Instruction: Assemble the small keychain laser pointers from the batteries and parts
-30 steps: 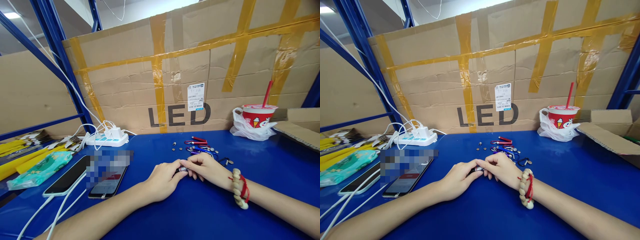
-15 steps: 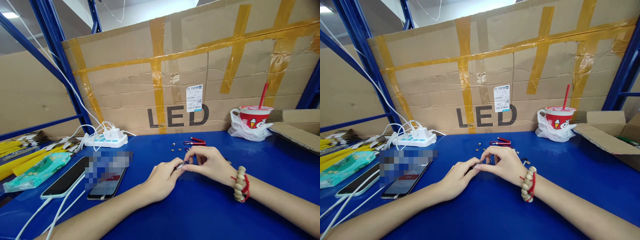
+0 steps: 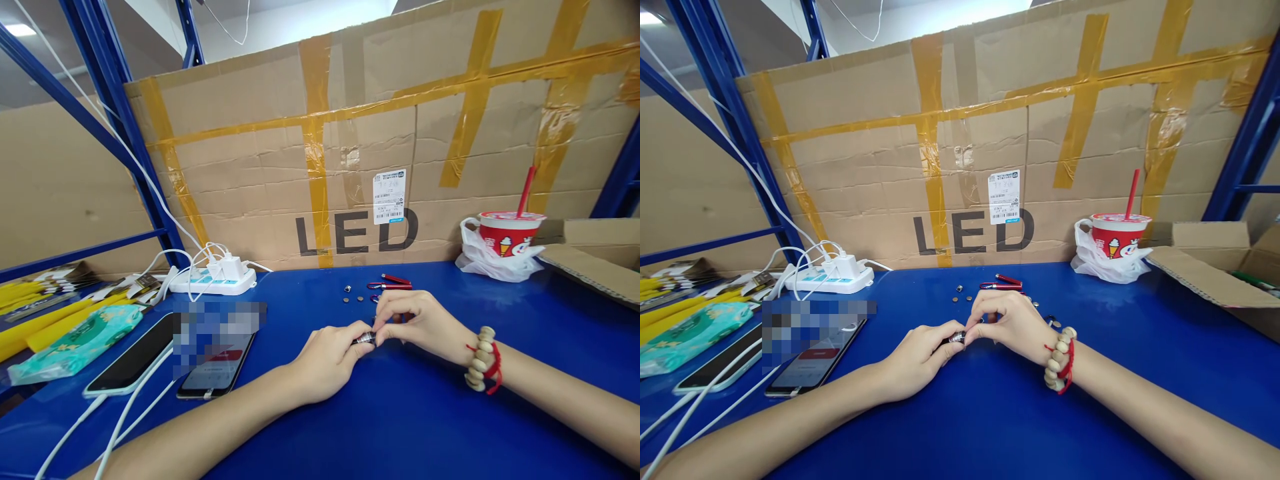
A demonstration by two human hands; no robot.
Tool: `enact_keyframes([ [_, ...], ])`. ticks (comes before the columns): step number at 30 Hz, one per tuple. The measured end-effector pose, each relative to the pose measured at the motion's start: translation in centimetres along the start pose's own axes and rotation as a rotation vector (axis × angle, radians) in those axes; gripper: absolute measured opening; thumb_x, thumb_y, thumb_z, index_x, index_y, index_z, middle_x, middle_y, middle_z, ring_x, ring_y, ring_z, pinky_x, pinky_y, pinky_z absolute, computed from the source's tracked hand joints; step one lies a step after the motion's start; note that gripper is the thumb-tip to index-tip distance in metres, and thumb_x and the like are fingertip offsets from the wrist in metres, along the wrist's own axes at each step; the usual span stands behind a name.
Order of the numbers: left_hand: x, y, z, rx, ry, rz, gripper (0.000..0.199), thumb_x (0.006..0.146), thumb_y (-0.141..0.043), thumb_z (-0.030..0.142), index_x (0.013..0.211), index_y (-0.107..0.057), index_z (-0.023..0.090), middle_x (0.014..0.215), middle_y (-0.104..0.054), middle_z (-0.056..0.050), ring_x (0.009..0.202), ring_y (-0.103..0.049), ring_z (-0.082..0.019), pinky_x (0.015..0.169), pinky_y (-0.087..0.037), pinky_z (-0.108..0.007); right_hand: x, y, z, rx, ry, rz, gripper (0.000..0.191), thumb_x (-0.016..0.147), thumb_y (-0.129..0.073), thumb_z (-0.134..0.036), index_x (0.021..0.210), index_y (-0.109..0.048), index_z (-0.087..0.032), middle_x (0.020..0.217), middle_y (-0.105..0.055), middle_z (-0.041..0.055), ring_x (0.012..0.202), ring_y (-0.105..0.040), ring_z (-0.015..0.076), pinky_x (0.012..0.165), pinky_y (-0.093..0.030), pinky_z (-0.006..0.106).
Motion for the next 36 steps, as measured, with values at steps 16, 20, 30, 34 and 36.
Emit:
enact_keyframes([
  [16,-0.4,-0.1,0.0,0.205,0.047,0.122,0.020,0.090,-0.027,0.033,0.093,-0.044,0.024,0.094,-0.063,0.002,0.080,-0.060,-0.017,0.060,-0.032,-0.023,-1.6,-3.0,1.5,0.498,-0.747,-0.148,0.049,0.064,-0.060,-0.060,0.068,-0.058,-0.011,0.045,-0.037,-0.0047,0.038,-0.027,0.0009,0.036,-0.017,0.016],
  [20,-0.1,0.3,-0.3,0.113,0.088,0.141,0.020,0.090,-0.028,0.035,0.093,-0.046,0.027,0.087,-0.063,0.005,0.077,-0.058,-0.014,0.059,-0.030,-0.021,-0.8,-2.0,1.6,0.332,-0.601,-0.072,0.046,0.063,-0.063,-0.057,0.070,-0.059,-0.012,0.049,-0.047,-0.0021,0.039,-0.038,0.0039,0.038,-0.028,0.017],
  [30,0.1,0.2,-0.3,-0.037,0.068,0.059,0.021,0.089,-0.030,0.038,0.090,-0.049,0.027,0.072,-0.052,0.007,0.063,-0.045,-0.008,0.060,-0.027,-0.019,-0.4,0.5,-0.8,-0.339,0.153,-0.002,0.029,0.080,-0.052,-0.046,0.078,-0.067,-0.022,0.084,-0.059,0.0012,0.066,-0.052,0.0073,0.057,-0.038,0.019],
  [34,0.0,0.1,-0.4,-0.083,0.070,0.043,0.022,0.088,-0.031,0.039,0.088,-0.049,0.026,0.067,-0.047,0.007,0.060,-0.040,-0.007,0.058,-0.026,-0.019,-0.8,1.0,-2.3,-0.426,0.365,0.096,0.021,0.084,-0.051,-0.034,0.076,-0.065,-0.020,0.081,-0.059,-0.0011,0.067,-0.054,0.0045,0.055,-0.037,0.015],
  [36,0.0,0.0,-0.5,-0.100,0.071,0.047,0.022,0.088,-0.031,0.039,0.089,-0.049,0.026,0.065,-0.045,0.007,0.058,-0.039,-0.007,0.058,-0.026,-0.019,-0.9,1.2,-2.8,-0.465,0.438,0.140,0.018,0.085,-0.050,-0.027,0.077,-0.063,-0.020,0.079,-0.059,-0.0023,0.065,-0.053,0.0032,0.054,-0.036,0.014],
])
Point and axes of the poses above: each hand's wrist, its own x-axis towards the middle knuckle, its own y-axis out of the back of the hand, z = x × y, the point moved 5 cm from there along x, towards the middle knuckle
